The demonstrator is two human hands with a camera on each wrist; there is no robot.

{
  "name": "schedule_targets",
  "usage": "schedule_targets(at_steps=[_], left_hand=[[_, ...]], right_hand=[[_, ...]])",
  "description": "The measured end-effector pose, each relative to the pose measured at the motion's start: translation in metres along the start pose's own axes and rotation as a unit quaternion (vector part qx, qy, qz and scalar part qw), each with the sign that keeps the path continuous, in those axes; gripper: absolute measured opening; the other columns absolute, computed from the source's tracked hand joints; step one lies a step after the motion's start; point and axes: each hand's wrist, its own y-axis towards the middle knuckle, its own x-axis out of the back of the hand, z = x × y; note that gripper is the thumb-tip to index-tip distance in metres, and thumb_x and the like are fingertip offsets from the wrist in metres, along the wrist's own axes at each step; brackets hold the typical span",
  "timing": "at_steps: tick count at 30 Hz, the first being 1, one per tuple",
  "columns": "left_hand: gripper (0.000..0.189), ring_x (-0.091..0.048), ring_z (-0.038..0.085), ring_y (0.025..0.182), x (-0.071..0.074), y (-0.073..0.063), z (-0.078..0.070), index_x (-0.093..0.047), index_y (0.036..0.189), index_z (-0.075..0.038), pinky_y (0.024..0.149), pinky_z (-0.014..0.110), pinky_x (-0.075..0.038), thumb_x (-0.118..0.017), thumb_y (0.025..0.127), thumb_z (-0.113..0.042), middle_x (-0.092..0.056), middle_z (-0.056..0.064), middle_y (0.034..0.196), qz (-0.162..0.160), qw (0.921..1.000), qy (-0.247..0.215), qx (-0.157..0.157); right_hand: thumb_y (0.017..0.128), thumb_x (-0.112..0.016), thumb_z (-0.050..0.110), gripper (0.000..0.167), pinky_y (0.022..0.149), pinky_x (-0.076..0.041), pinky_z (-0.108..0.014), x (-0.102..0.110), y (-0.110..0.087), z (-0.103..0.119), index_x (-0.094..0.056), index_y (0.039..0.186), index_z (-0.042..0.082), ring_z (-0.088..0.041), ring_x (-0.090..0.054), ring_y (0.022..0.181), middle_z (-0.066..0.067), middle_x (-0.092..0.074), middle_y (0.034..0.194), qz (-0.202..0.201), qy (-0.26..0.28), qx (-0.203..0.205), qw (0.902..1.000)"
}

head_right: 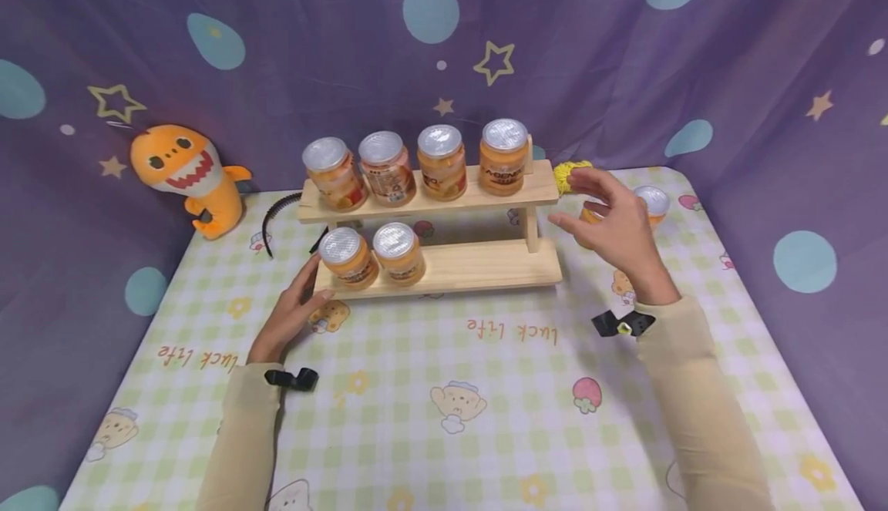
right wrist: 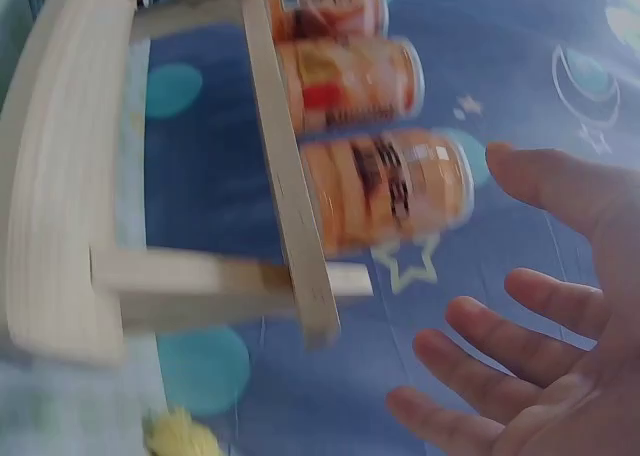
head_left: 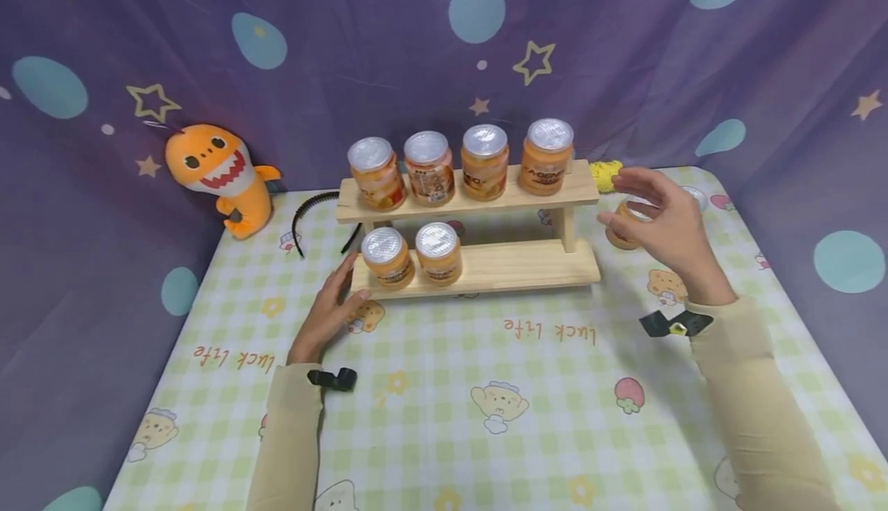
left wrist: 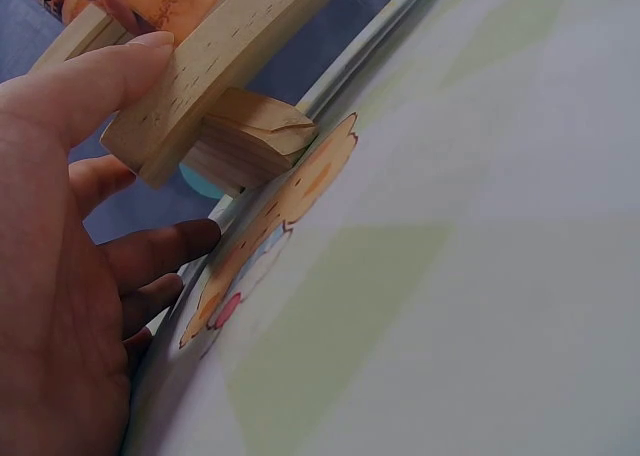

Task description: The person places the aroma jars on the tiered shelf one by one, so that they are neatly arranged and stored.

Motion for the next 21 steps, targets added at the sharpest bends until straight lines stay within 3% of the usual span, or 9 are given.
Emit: schedule_targets(at_steps=[4, 8, 15, 21], left_hand=[[0.079, -0.027, 0.042, 0.152, 0.001, 0.0, 0.0, -0.017, 0.162, -0.026, 0.124, 0.063, -0.013, -0.063, 0.098, -0.027, -0.02, 0.017, 0.167, 0.0, 1.0, 0.006, 0.003], [0.08, -0.027, 0.041, 0.152, 0.001, 0.0, 0.0, -0.017, 0.162, -0.027, 0.124, 0.064, -0.012, -0.064, 0.098, -0.028, -0.019, 0.016, 0.167, 0.0, 1.0, 0.002, 0.007], [0.078, -0.025, 0.044, 0.152, 0.004, -0.012, -0.04, -0.016, 0.162, -0.013, 0.123, 0.064, -0.012, -0.061, 0.099, -0.021, -0.018, 0.022, 0.166, 0.014, 0.9995, 0.0, 0.029], [0.08, -0.026, 0.044, 0.152, 0.002, -0.005, -0.018, -0.015, 0.163, -0.02, 0.123, 0.065, -0.012, -0.062, 0.098, -0.021, -0.018, 0.02, 0.167, 0.012, 0.9996, -0.003, 0.024]], right_hand=[[0.08, -0.084, 0.008, 0.061, 0.088, -0.048, -0.005, 0.017, -0.001, -0.01, -0.06, 0.136, 0.013, 0.011, -0.058, 0.11, 0.013, -0.065, 0.124, -0.021, -0.006, -0.009, 0.9997], [0.08, -0.084, 0.009, 0.059, 0.087, -0.048, -0.004, 0.031, -0.002, -0.018, -0.062, 0.134, 0.015, 0.011, -0.059, 0.108, 0.021, -0.064, 0.117, -0.041, -0.009, -0.019, 0.9989], [0.08, -0.082, 0.004, 0.055, 0.084, -0.048, -0.003, 0.054, 0.0, -0.038, -0.064, 0.132, 0.014, 0.01, -0.062, 0.104, 0.024, -0.066, 0.112, -0.068, 0.01, -0.033, 0.9971], [0.082, -0.081, 0.004, 0.05, 0.082, -0.046, -0.002, 0.069, 0.004, -0.053, -0.065, 0.128, 0.017, 0.011, -0.062, 0.101, 0.027, -0.066, 0.106, -0.084, 0.017, -0.056, 0.9948]])
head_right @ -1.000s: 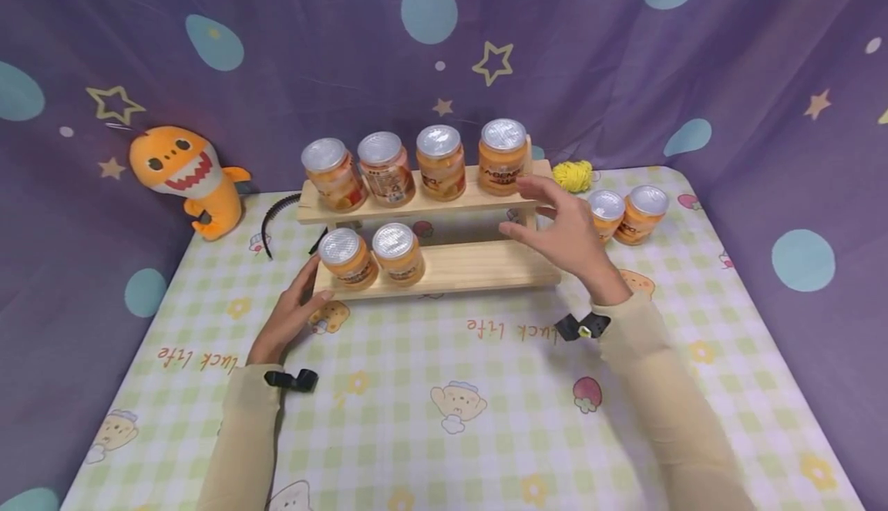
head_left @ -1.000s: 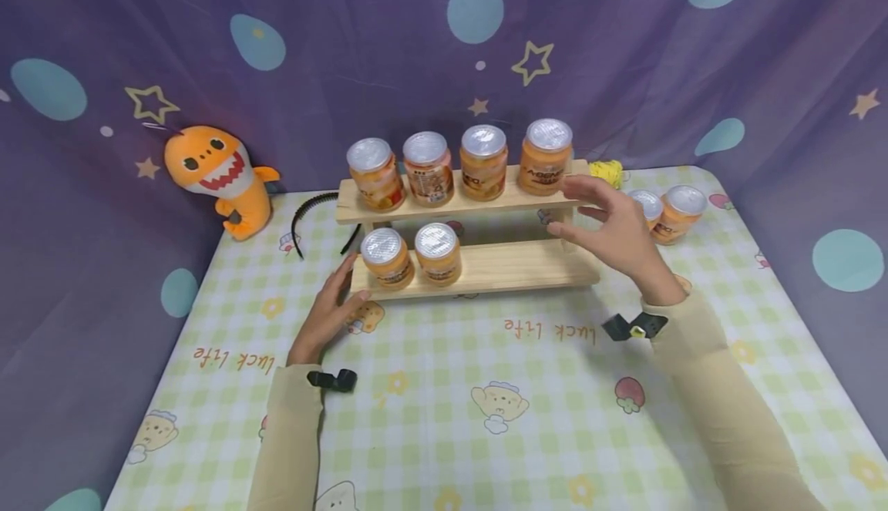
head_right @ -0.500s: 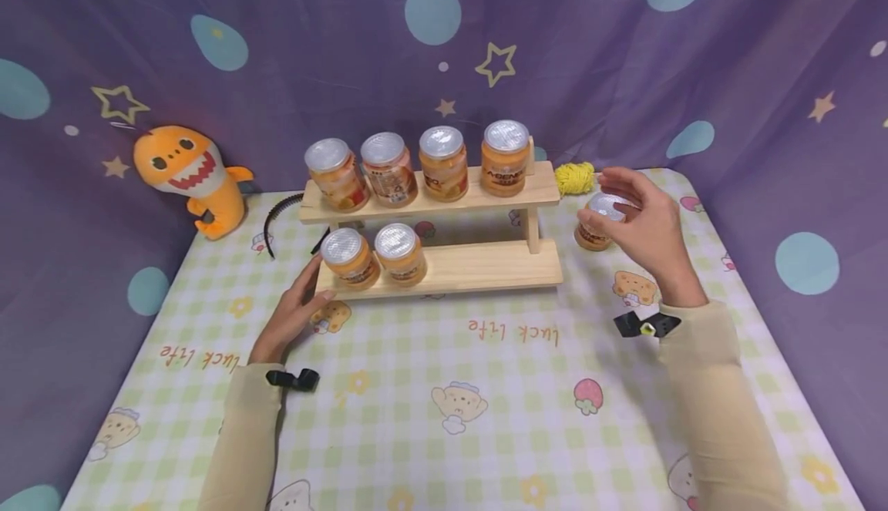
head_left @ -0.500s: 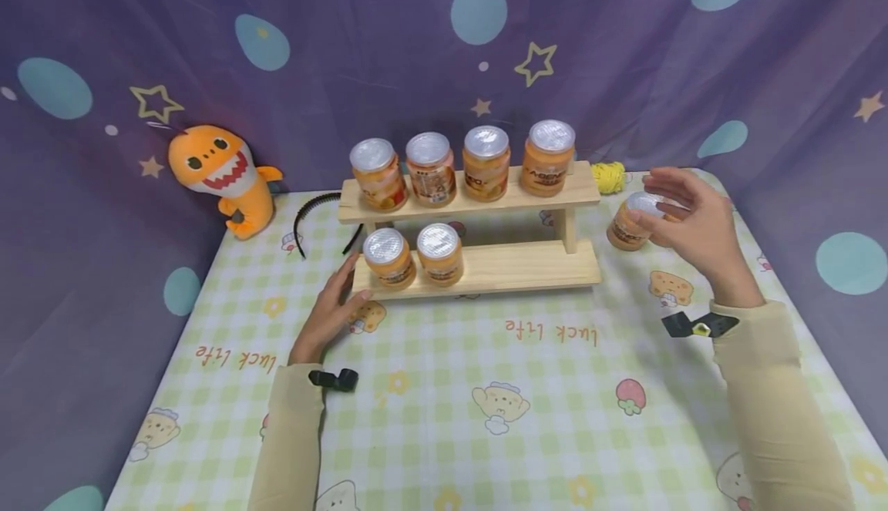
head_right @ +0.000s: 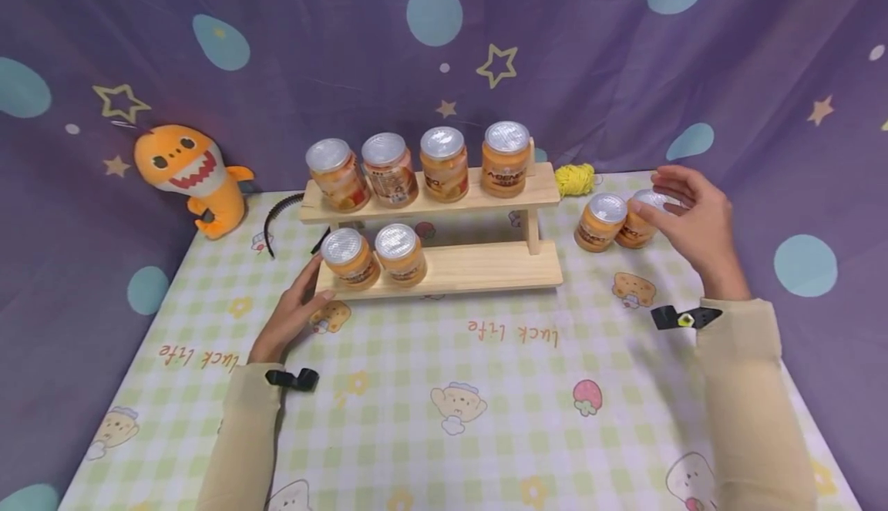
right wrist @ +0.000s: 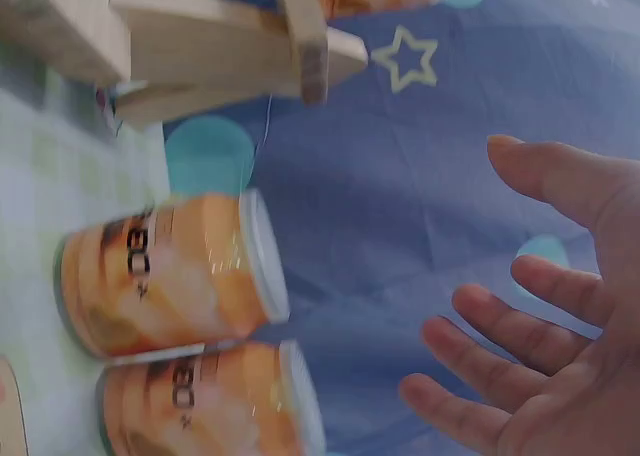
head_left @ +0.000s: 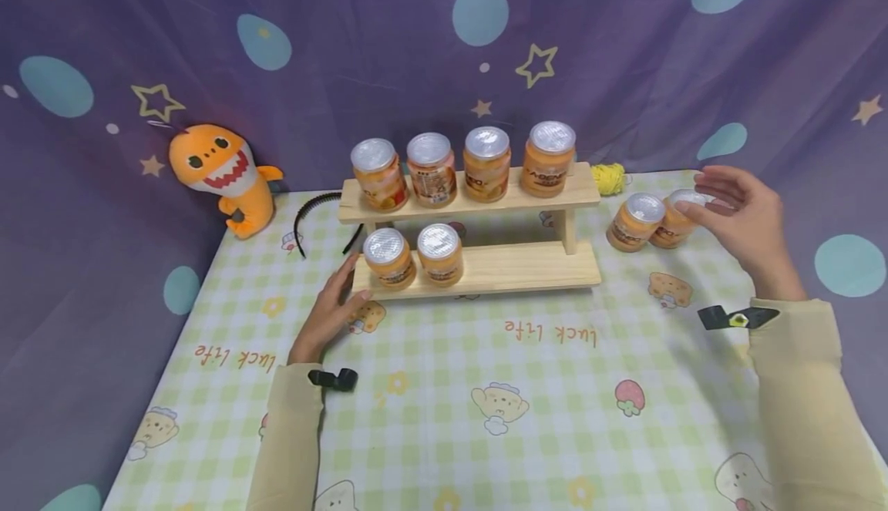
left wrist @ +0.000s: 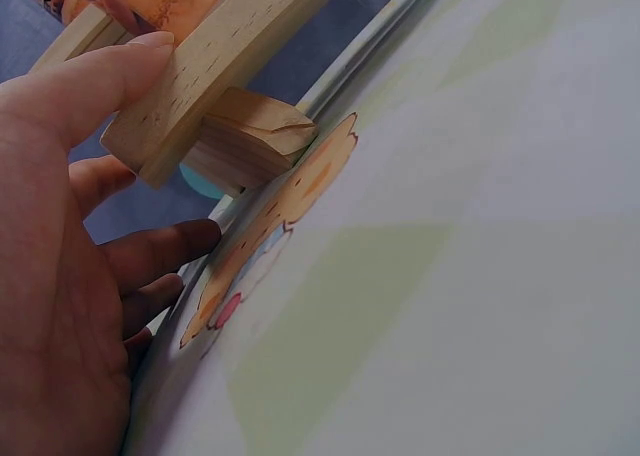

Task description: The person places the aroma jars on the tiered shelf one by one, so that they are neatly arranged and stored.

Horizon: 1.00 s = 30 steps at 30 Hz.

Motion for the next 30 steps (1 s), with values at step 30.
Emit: schedule_targets(at_steps=[30], left_hand=[[0.079, -0.028, 0.04, 0.152, -0.001, 0.005, 0.016, -0.017, 0.163, -0.025, 0.124, 0.062, -0.014, -0.064, 0.098, -0.029, -0.02, 0.013, 0.168, -0.01, 0.9998, 0.004, -0.019]], right_hand=[[0.091, -0.074, 0.024, 0.072, 0.084, -0.037, 0.001, 0.013, 0.026, -0.081, -0.039, 0.154, 0.024, -0.003, -0.047, 0.131, 0.004, -0.046, 0.153, 0.111, -0.099, -0.089, 0.9849]])
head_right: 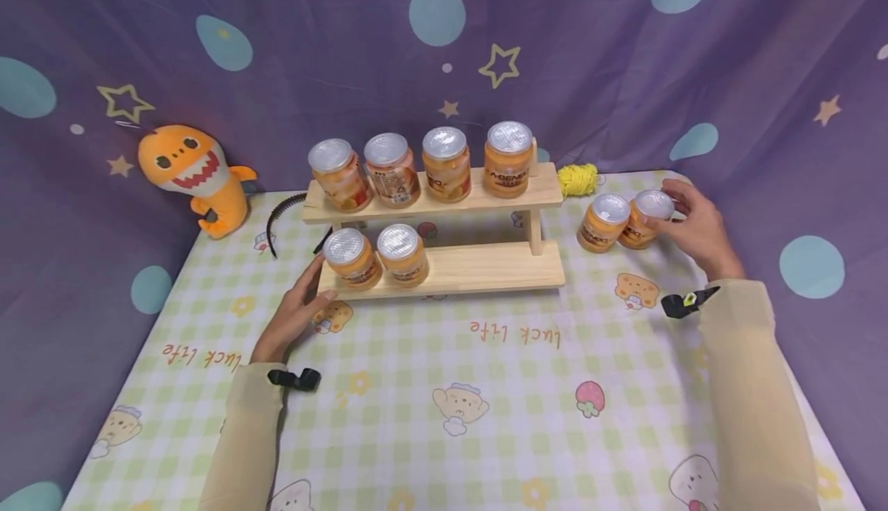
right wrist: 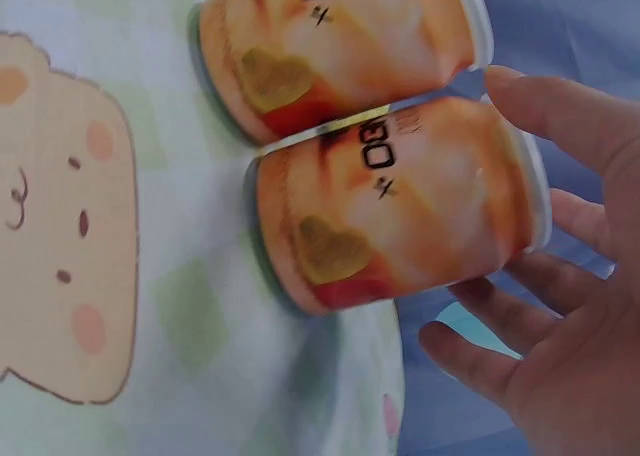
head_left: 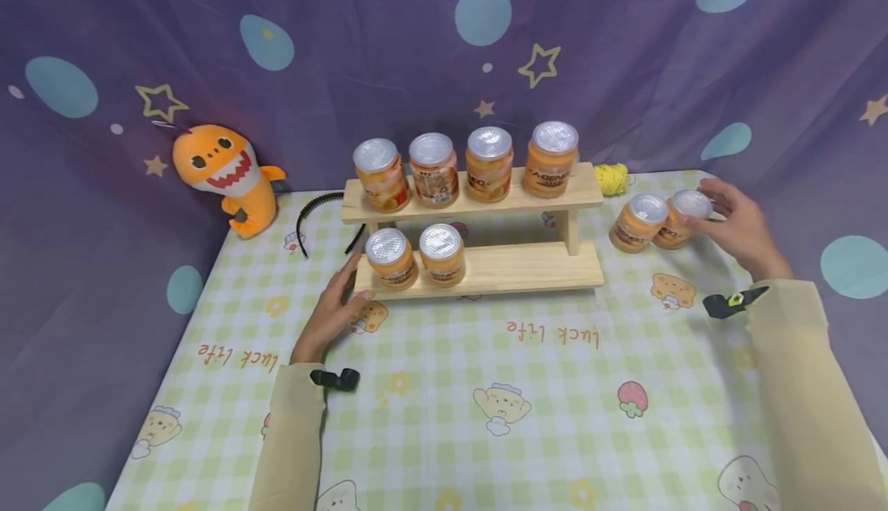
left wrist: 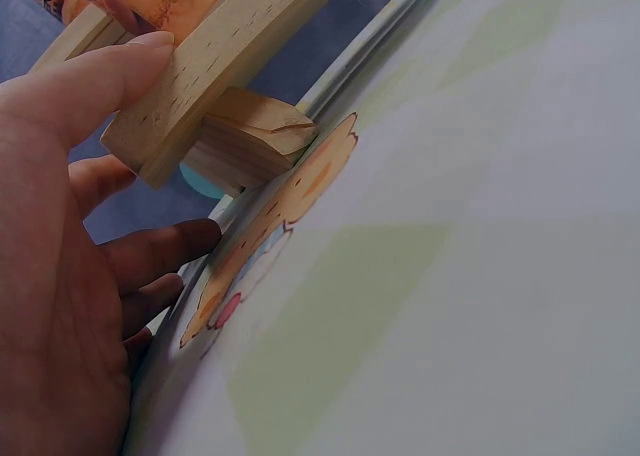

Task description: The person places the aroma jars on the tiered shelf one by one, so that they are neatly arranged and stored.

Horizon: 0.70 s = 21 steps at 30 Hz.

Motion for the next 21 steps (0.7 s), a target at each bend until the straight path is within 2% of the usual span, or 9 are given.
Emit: schedule_targets(at_steps=[3, 5, 7, 9, 12, 18, 20, 21], left_hand=[[0.079, -0.028, 0.04, 0.152, 0.0, 0.0, 0.0, -0.018, 0.162, -0.026, 0.124, 0.061, -0.014, -0.064, 0.098, -0.029, -0.021, 0.012, 0.168, -0.001, 1.0, -0.001, 0.001], [0.079, -0.029, 0.039, 0.152, 0.0, 0.001, 0.001, -0.018, 0.162, -0.027, 0.124, 0.061, -0.014, -0.064, 0.098, -0.028, -0.021, 0.012, 0.168, -0.001, 1.0, -0.003, 0.003], [0.079, -0.028, 0.039, 0.152, 0.0, 0.001, 0.002, -0.017, 0.162, -0.027, 0.125, 0.061, -0.013, -0.064, 0.098, -0.027, -0.021, 0.012, 0.168, 0.0, 1.0, -0.005, 0.006], [0.079, -0.028, 0.04, 0.152, 0.0, 0.001, 0.001, -0.017, 0.162, -0.026, 0.125, 0.061, -0.013, -0.063, 0.099, -0.025, -0.02, 0.013, 0.168, 0.001, 0.9999, -0.008, 0.009], [0.079, -0.027, 0.041, 0.152, 0.001, 0.0, -0.005, -0.016, 0.163, -0.021, 0.125, 0.061, -0.012, -0.062, 0.099, -0.021, -0.019, 0.016, 0.168, 0.005, 0.9999, -0.009, 0.014], [0.078, -0.028, 0.044, 0.151, 0.003, -0.01, -0.033, -0.016, 0.162, -0.01, 0.124, 0.062, -0.015, -0.062, 0.099, -0.018, -0.019, 0.021, 0.167, 0.014, 0.9998, -0.005, 0.014], [0.078, -0.027, 0.044, 0.151, 0.003, -0.011, -0.036, -0.017, 0.162, -0.009, 0.124, 0.062, -0.014, -0.062, 0.099, -0.018, -0.019, 0.021, 0.166, 0.014, 0.9998, -0.01, 0.013], [0.078, -0.027, 0.043, 0.151, 0.002, -0.009, -0.031, -0.017, 0.162, -0.012, 0.124, 0.062, -0.014, -0.062, 0.099, -0.019, -0.019, 0.02, 0.167, 0.013, 0.9998, -0.01, 0.01]], right_hand=[[0.093, -0.072, 0.025, 0.076, 0.086, -0.036, 0.001, -0.002, 0.003, -0.004, -0.033, 0.158, 0.022, -0.007, -0.045, 0.135, -0.007, -0.039, 0.161, 0.018, -0.002, -0.008, 0.9998], [0.093, -0.072, 0.025, 0.079, 0.085, -0.036, 0.001, -0.003, 0.004, -0.007, -0.029, 0.159, 0.02, -0.005, -0.046, 0.132, -0.009, -0.039, 0.161, 0.026, 0.005, -0.015, 0.9995], [0.093, -0.072, 0.023, 0.079, 0.084, -0.038, 0.0, -0.005, 0.005, -0.009, -0.029, 0.159, 0.017, 0.003, -0.049, 0.123, 0.002, -0.051, 0.15, 0.025, 0.018, -0.016, 0.9994], [0.092, -0.073, 0.019, 0.079, 0.082, -0.039, 0.0, -0.007, 0.006, -0.012, -0.03, 0.158, 0.014, 0.012, -0.05, 0.111, 0.019, -0.058, 0.13, 0.019, 0.036, -0.013, 0.9991], [0.091, -0.074, 0.015, 0.078, 0.08, -0.04, 0.0, -0.009, 0.007, -0.015, -0.033, 0.157, 0.01, 0.018, -0.049, 0.098, 0.036, -0.05, 0.105, 0.01, 0.055, -0.007, 0.9984], [0.09, -0.075, 0.016, 0.076, 0.08, -0.041, 0.0, -0.011, 0.009, -0.02, -0.036, 0.156, 0.011, 0.019, -0.05, 0.096, 0.037, -0.049, 0.103, 0.002, 0.069, -0.016, 0.9975], [0.09, -0.076, 0.018, 0.076, 0.079, -0.041, -0.001, -0.012, 0.009, -0.021, -0.038, 0.155, 0.013, 0.019, -0.051, 0.095, 0.037, -0.05, 0.103, -0.005, 0.07, -0.02, 0.9973], [0.089, -0.076, 0.018, 0.075, 0.079, -0.042, 0.0, -0.012, 0.009, -0.022, -0.039, 0.154, 0.013, 0.018, -0.052, 0.095, 0.037, -0.05, 0.103, -0.01, 0.071, -0.019, 0.9973]])
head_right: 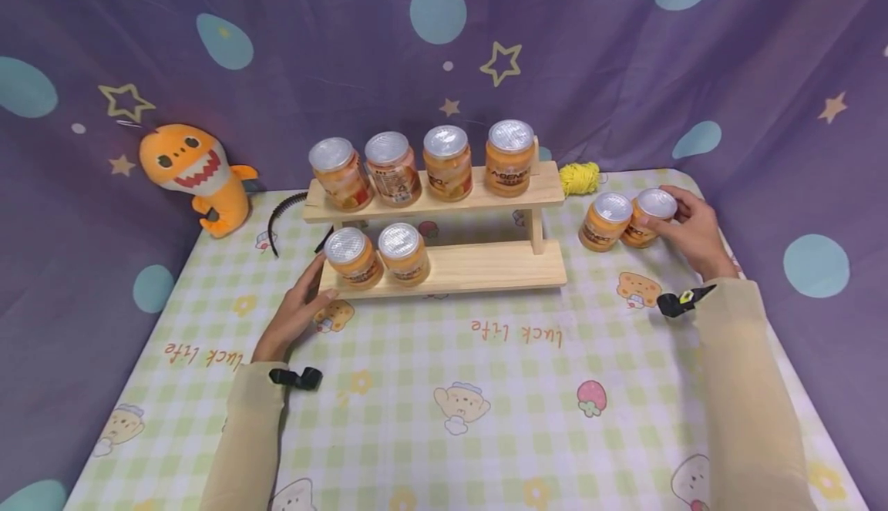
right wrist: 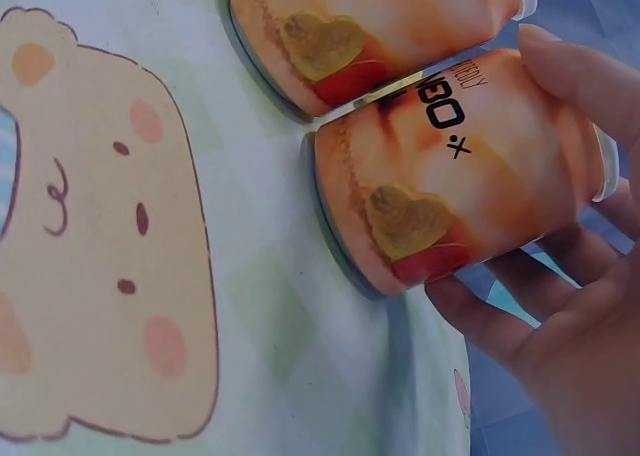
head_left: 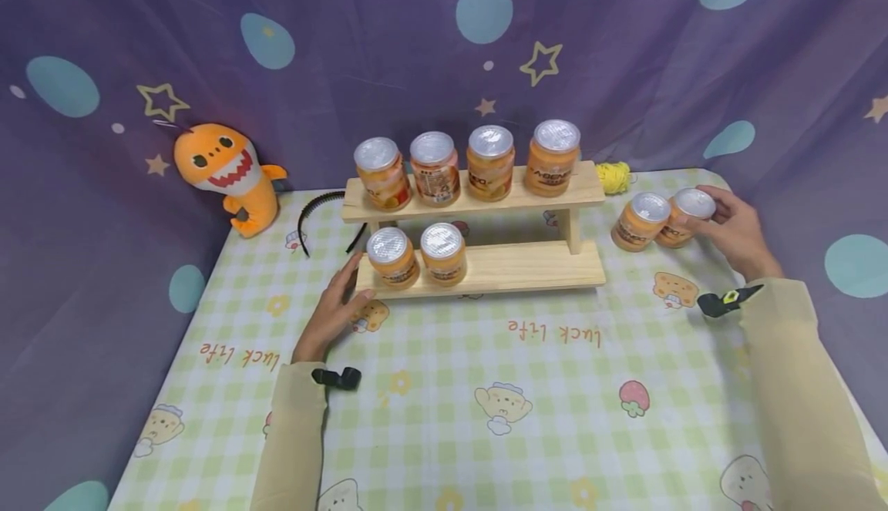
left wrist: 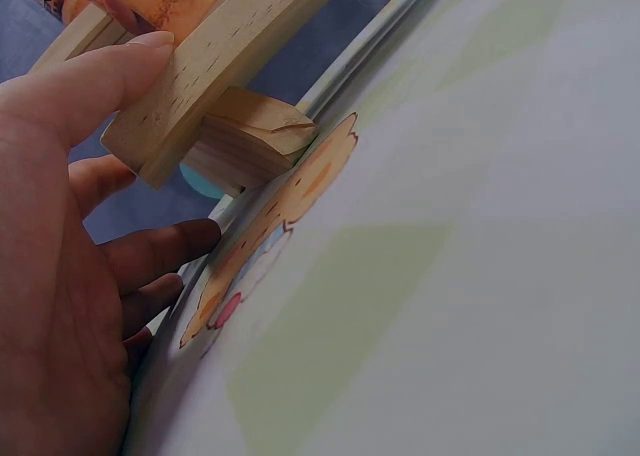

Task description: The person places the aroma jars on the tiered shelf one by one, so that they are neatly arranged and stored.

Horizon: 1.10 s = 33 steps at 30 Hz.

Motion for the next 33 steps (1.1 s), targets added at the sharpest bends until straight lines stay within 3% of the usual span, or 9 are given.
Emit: schedule_targets(at_steps=[6, 17, 24, 33], left_hand=[[0.079, -0.028, 0.039, 0.152, -0.001, 0.011, 0.032, -0.017, 0.162, -0.029, 0.124, 0.062, -0.014, -0.064, 0.098, -0.029, -0.019, 0.013, 0.168, -0.01, 0.9999, 0.002, -0.01], [0.079, -0.025, 0.038, 0.154, -0.001, 0.011, 0.032, -0.017, 0.162, -0.027, 0.125, 0.06, -0.014, -0.064, 0.098, -0.027, -0.018, 0.011, 0.169, -0.009, 0.9998, -0.001, -0.02], [0.078, -0.021, 0.036, 0.156, -0.002, 0.013, 0.032, -0.018, 0.162, -0.026, 0.126, 0.058, -0.012, -0.063, 0.099, -0.027, -0.018, 0.009, 0.169, -0.011, 0.9999, 0.006, -0.011], [0.079, -0.019, 0.041, 0.155, -0.001, 0.013, 0.031, -0.014, 0.163, -0.015, 0.125, 0.06, -0.012, -0.062, 0.099, -0.016, -0.015, 0.017, 0.169, -0.005, 1.0, 0.008, 0.0]], right_hand=[[0.087, -0.079, 0.017, 0.071, 0.077, -0.043, 0.0, 0.0, 0.0, -0.005, -0.046, 0.15, 0.013, 0.016, -0.053, 0.094, 0.037, -0.053, 0.101, -0.027, 0.006, 0.0, 0.9996], [0.083, -0.081, 0.009, 0.061, 0.075, -0.044, -0.001, 0.004, -0.006, -0.001, -0.058, 0.139, 0.015, 0.016, -0.057, 0.089, 0.039, -0.059, 0.095, -0.068, 0.028, 0.018, 0.9971], [0.08, -0.08, -0.002, 0.052, 0.071, -0.047, -0.003, 0.01, -0.011, 0.006, -0.067, 0.126, 0.018, 0.012, -0.061, 0.085, 0.033, -0.067, 0.094, -0.091, 0.081, 0.036, 0.9919], [0.079, -0.08, -0.002, 0.052, 0.072, -0.047, -0.003, 0.024, -0.022, 0.019, -0.068, 0.127, 0.014, 0.013, -0.062, 0.083, 0.033, -0.068, 0.094, -0.104, 0.058, 0.058, 0.9912]])
